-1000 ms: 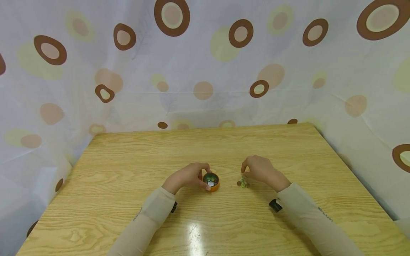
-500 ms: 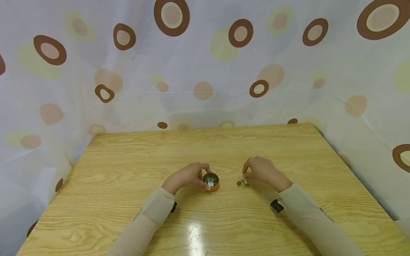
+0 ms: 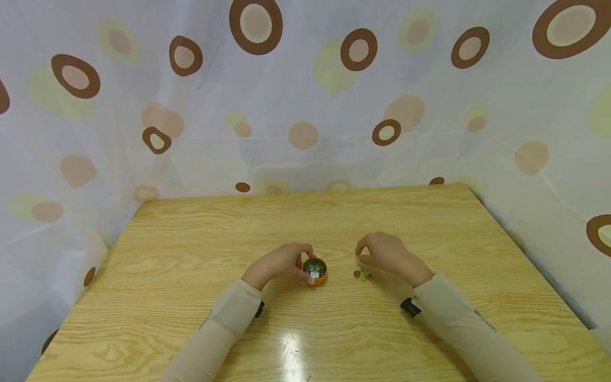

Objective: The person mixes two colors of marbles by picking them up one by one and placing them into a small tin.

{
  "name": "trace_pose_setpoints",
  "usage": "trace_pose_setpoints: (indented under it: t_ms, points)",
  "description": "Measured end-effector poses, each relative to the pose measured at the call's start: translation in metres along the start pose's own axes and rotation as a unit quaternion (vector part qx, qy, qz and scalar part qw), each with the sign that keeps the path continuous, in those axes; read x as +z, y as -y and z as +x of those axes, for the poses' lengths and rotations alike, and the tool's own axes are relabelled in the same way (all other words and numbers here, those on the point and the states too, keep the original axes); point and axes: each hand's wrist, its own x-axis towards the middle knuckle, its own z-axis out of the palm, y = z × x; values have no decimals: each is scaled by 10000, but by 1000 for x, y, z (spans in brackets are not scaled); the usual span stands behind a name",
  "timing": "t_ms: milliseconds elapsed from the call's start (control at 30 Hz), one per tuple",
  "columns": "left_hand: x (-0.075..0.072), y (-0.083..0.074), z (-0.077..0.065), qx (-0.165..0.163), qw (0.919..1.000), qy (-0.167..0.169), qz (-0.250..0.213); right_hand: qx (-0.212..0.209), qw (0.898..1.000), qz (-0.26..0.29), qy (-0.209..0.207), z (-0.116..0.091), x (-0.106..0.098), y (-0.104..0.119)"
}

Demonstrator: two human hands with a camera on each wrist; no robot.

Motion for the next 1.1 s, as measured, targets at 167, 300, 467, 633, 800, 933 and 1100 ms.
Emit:
trace_pose_setpoints:
  t_ms: [167,300,467,633,800,933,1100]
  points:
    - [1,0,1,-24,10000,-19,45,-133,9996,-102,-205,3,-1,8]
    - [0,-1,2,-31,9999,-46,93,-213,9991,-157,-343,5,0,13]
    - [0,0,1,-6,9999,-61,116,-335,9985,-23,-428,5,-2,23]
    - [1,-1,0,17,10000,-36,14,-456,9983,48,-350,3,-4,35]
    - [0,-1,0,28,10000,-24,-19,-568,9979,96,-281,3,-4,46]
    - [-1,-1,0,32,10000,-4,17,-779,9961,-88,-414,6,0,54]
    - [-1,-2,0,-3,10000,22,28,-996,9932,-188,-578,10,4,61]
